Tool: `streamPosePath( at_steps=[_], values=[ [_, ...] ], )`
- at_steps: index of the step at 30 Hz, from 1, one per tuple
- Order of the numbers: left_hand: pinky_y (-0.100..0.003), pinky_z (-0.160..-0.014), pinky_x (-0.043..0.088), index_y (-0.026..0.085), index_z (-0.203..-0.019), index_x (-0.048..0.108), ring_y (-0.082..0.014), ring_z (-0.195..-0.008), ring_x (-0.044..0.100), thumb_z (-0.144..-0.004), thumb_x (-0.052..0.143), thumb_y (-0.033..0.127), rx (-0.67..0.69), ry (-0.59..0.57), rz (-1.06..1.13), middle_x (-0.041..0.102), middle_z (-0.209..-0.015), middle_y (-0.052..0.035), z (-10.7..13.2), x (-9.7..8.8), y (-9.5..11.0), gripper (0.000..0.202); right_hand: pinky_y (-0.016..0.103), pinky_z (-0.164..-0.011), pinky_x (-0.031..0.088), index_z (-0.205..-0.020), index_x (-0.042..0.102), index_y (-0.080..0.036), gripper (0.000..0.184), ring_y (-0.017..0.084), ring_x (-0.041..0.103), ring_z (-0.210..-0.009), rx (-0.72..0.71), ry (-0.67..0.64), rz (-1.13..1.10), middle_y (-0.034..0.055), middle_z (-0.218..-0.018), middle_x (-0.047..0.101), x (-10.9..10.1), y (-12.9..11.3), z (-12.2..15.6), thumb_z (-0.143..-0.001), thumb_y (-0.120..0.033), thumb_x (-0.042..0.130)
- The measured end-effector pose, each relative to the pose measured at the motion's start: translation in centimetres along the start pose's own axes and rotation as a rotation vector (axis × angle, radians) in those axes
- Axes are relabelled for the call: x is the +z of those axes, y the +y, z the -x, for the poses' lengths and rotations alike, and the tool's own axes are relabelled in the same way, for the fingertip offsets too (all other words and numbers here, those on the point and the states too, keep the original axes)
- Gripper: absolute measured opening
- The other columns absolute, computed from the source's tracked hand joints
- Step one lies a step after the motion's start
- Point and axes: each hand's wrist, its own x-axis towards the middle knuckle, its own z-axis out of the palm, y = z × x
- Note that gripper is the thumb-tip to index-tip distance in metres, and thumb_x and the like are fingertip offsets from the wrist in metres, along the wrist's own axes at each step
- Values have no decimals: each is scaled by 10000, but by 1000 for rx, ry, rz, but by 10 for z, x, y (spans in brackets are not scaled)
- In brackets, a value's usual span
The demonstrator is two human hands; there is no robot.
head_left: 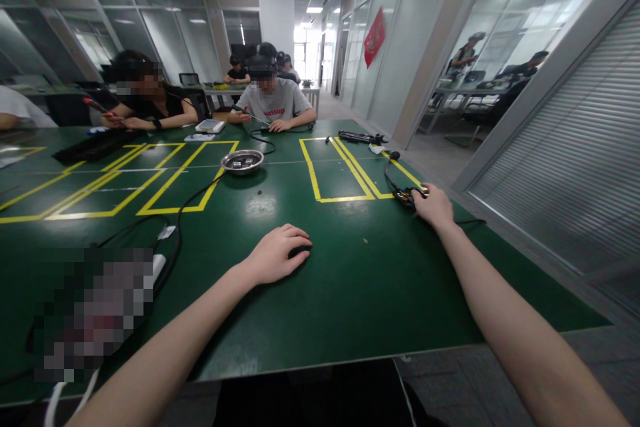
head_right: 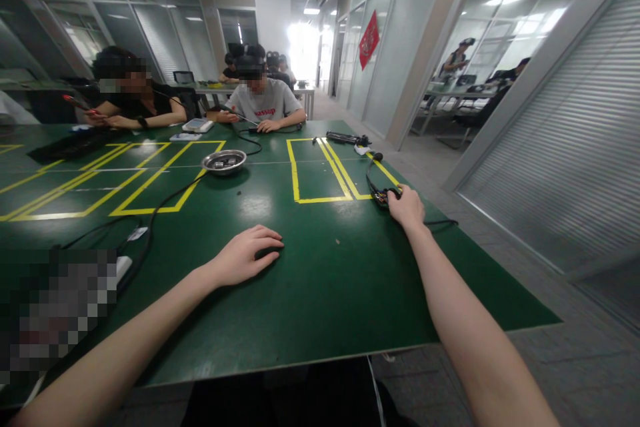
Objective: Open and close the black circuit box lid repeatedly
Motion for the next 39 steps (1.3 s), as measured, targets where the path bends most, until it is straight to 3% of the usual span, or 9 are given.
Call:
streamPosePath(
  at_steps=[3, 9, 15, 24, 34, 39],
  values=[
    [-403, -1008, 528, 215, -1111, 740, -234, -1145, 638, -984, 575, 279, 6, 1, -6, 723, -1205, -70, 0, 0, 0, 218, 433, -867, 532, -1203, 720, -183, 473, 340, 670, -1039, -33, 58, 15, 183, -1231, 654, -1, -2, 4, -842, -479, 646],
    [-407, -1010, 528, 215, -1110, 745, -239, -1148, 639, -979, 585, 275, -2, -11, -18, 722, -1209, -72, 0, 0, 0, 216, 389, -760, 547, -966, 805, -201, 417, 322, 689, -926, -107, 30, 57, 133, -982, 724, -4, -7, 7, -755, -543, 695],
    [-404, -1016, 528, 220, -1115, 747, -236, -1150, 638, -982, 576, 284, 1, -13, -11, 721, -1206, -73, 0, 0, 0, 226, 355, -682, 541, -993, 823, -204, 442, 319, 713, -887, -101, -9, 78, 122, -933, 785, -6, -6, 4, -749, -549, 695],
    [-419, -1018, 530, 218, -1118, 747, -239, -1153, 634, -989, 555, 293, 1, -14, -2, 718, -1213, -79, 0, -3, 2, 243, 370, -700, 551, -1016, 828, -248, 450, 327, 723, -921, -184, -64, 227, 122, -1013, 790, -8, -10, 6, -781, -601, 677],
    [-421, -1010, 532, 206, -1096, 748, -245, -1153, 633, -981, 571, 277, -5, -16, 0, 718, -1202, -84, 1, -1, 1, 223, 328, -630, 511, -1016, 808, -207, 388, 277, 698, -835, -136, -82, -44, 78, -897, 767, -5, -8, 6, -684, -399, 752],
    [-422, -1015, 529, 215, -1110, 746, -244, -1151, 635, -981, 570, 277, 3, -20, -9, 718, -1209, -81, 1, -1, 1, 226, 346, -698, 521, -1093, 783, -154, 503, 264, 682, -819, -154, -43, -163, 84, -903, 748, -8, -8, 9, -671, -427, 753]
  ],
)
